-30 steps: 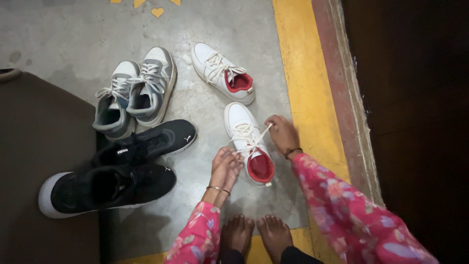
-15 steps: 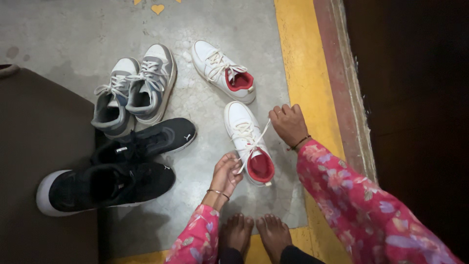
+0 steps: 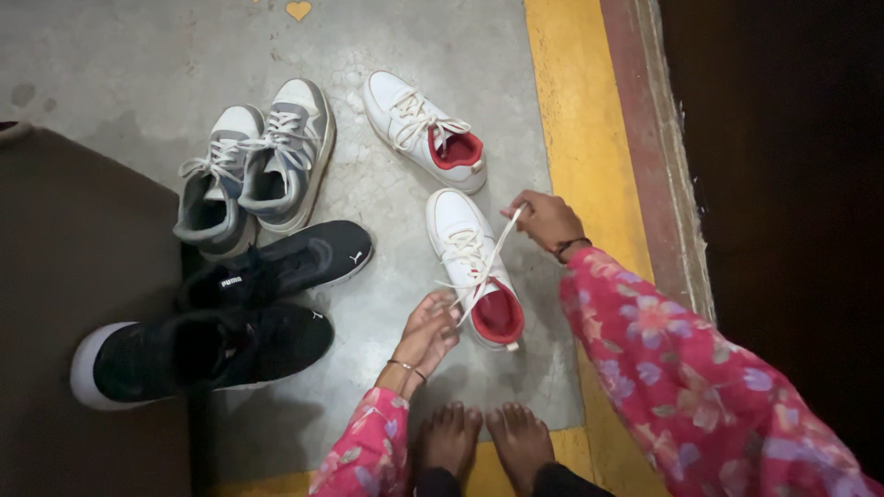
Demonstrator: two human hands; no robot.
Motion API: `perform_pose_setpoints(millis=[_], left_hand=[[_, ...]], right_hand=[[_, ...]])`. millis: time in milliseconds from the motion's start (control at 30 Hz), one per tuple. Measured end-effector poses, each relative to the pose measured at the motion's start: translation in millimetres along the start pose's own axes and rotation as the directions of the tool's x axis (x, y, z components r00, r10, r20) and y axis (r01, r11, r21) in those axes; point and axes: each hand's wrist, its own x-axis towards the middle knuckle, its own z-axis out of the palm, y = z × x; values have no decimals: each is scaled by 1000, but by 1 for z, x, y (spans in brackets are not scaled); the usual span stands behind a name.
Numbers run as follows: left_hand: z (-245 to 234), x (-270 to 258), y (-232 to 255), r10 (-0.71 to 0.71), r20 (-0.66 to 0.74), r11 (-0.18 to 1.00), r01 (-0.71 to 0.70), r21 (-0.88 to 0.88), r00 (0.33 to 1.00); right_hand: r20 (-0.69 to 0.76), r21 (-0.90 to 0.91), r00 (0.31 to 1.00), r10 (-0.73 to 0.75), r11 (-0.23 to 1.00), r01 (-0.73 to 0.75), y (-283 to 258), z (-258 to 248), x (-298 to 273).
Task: The person removes laces from a pair of white sneakers, then re-laces them and ties the laces. They then move other shoes aside and place the re-laced white sneakers into a shoebox.
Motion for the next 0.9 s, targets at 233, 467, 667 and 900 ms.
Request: perform_pose_setpoints(millis=[233,467,667,900], left_hand=[[-19,7,-9,20,31,983,-14,-183,999],[-33,-2,-12,-74,109,987,89,-135,991],[-50,9,-15,-166,241,979,189,-73,956],[-15,75,70,479,226,396,-439,807,848]], right_hand=[[340,557,929,144,765,-323,45,14,16],[-48,508,999,-22,860,43,28,20,11],[-257,95,959,-121,984,150,6,10,-10],[438,718,899,-18,609,-337,-6,-6,-27]])
